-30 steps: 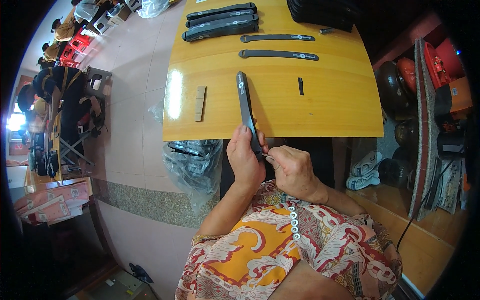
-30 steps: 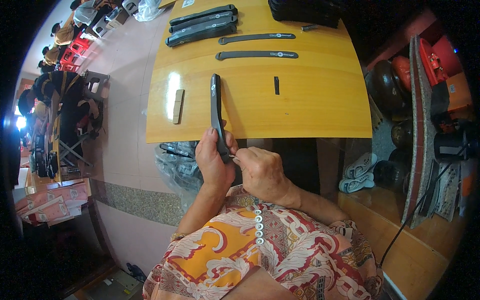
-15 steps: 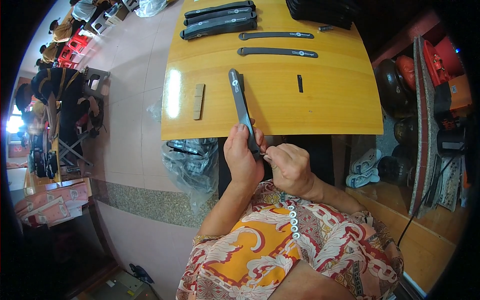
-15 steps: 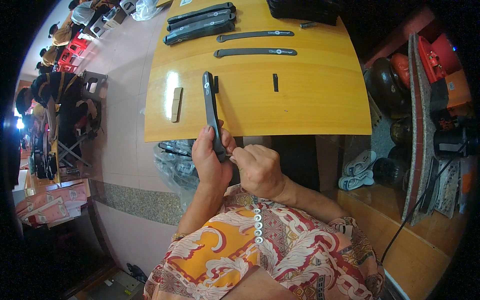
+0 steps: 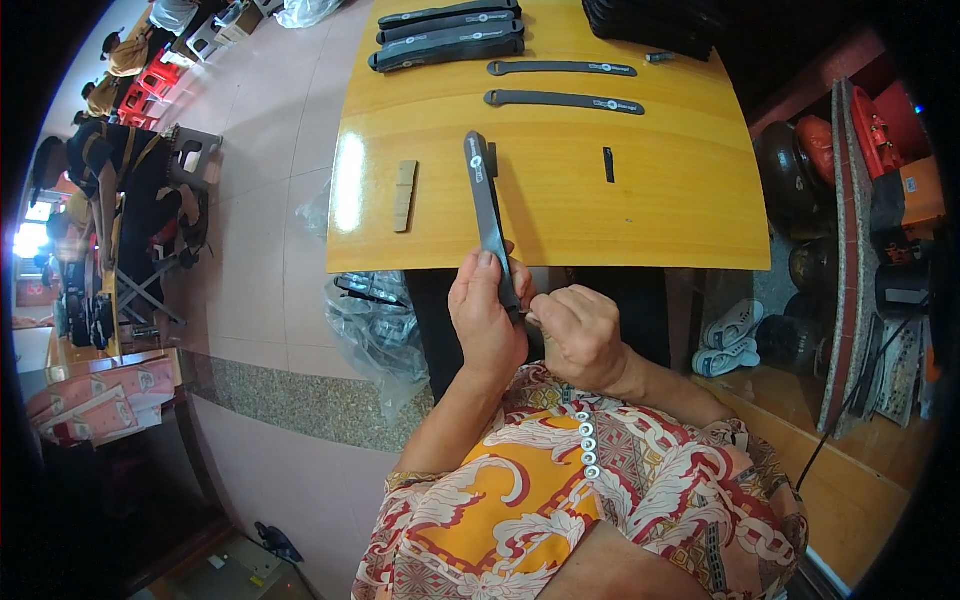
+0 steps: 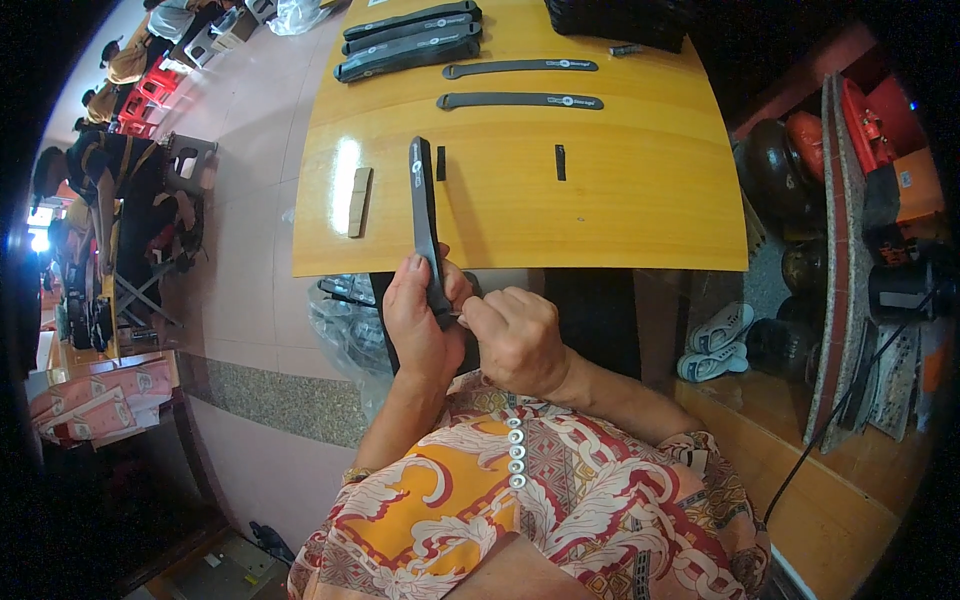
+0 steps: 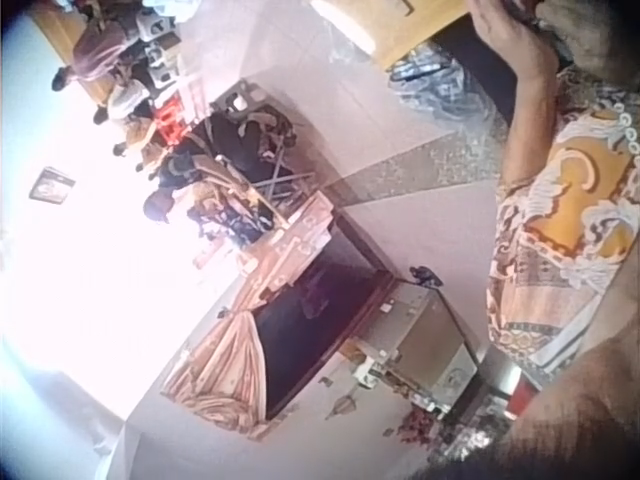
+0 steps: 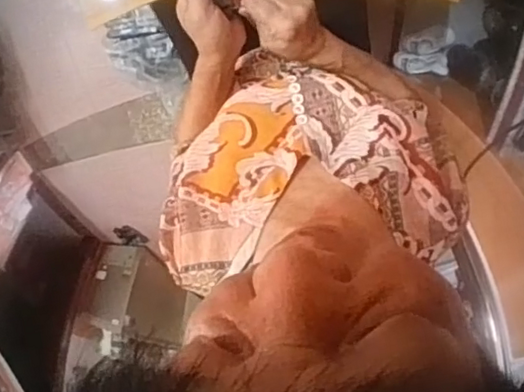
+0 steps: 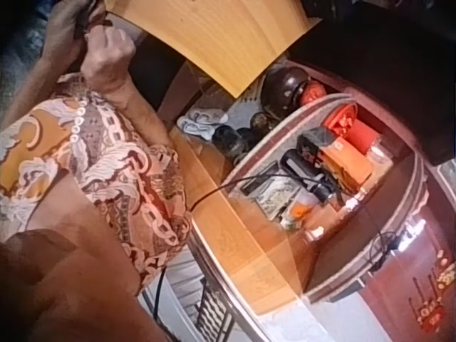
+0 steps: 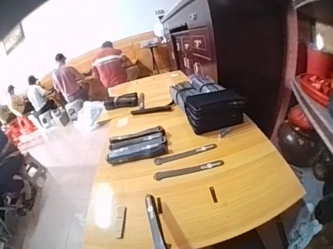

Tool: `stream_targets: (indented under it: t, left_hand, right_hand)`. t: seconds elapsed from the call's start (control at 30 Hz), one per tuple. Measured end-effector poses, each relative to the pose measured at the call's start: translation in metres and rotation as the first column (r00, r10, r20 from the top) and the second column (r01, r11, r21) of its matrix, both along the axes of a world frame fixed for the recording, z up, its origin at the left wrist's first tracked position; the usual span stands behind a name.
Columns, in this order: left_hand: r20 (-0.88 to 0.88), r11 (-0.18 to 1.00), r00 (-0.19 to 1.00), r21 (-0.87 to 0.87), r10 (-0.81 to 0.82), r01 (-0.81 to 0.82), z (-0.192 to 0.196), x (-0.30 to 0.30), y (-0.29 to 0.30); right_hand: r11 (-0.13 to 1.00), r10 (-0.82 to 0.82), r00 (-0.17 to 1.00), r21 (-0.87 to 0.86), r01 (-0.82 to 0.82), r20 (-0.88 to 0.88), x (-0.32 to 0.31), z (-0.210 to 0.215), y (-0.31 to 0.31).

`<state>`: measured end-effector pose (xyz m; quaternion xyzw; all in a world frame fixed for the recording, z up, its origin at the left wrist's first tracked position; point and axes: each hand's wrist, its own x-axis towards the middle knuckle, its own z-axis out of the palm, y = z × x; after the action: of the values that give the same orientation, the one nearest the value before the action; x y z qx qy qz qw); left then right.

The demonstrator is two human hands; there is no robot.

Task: Assembling small metal components onto leather or synthetic straps at a workstation.

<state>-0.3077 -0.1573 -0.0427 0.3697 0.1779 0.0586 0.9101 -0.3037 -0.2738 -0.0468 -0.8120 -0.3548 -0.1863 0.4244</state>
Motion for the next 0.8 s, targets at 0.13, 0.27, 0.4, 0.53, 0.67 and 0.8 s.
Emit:
stream_targets:
  t: [0.13,0.27,0.4,0.53,0.67,0.8]
  left_hand:
    - [-0.032,0.999,0.999,0.024,-0.032,0.032,-0.001,-0.001,0.005]
    - [-0.024,0.996,0.998,0.077,0.054,-0.052,0.000,-0.002,0.005]
    - [0.010,0.993,0.995,0.065,0.100,-0.101,-0.003,-0.006,0.007]
    - [-0.015,1.000,1.000,0.005,0.024,-0.024,-0.002,-0.007,0.009]
    - [0.052,0.995,0.997,0.068,0.063,-0.066,-0.007,-0.008,0.010]
    - [0.082,0.992,0.994,0.101,0.066,-0.074,-0.006,-0.005,0.008]
  right_hand:
    - [0.998,-0.025,0.997,-0.055,0.029,0.067,0.000,-0.001,0.003]
    - [0.991,0.070,0.927,0.130,-0.023,-0.367,-0.005,0.003,0.007]
    - [0.947,0.293,0.504,0.320,-0.034,-0.813,-0.001,0.006,0.005]
    - [0.983,0.132,0.945,0.159,-0.087,-0.300,-0.004,0.005,0.008]
    - [0.999,0.047,0.995,-0.013,-0.048,-0.092,-0.003,0.004,0.009]
    - [0.998,0.044,0.990,0.039,-0.040,-0.131,-0.003,0.001,0.012]
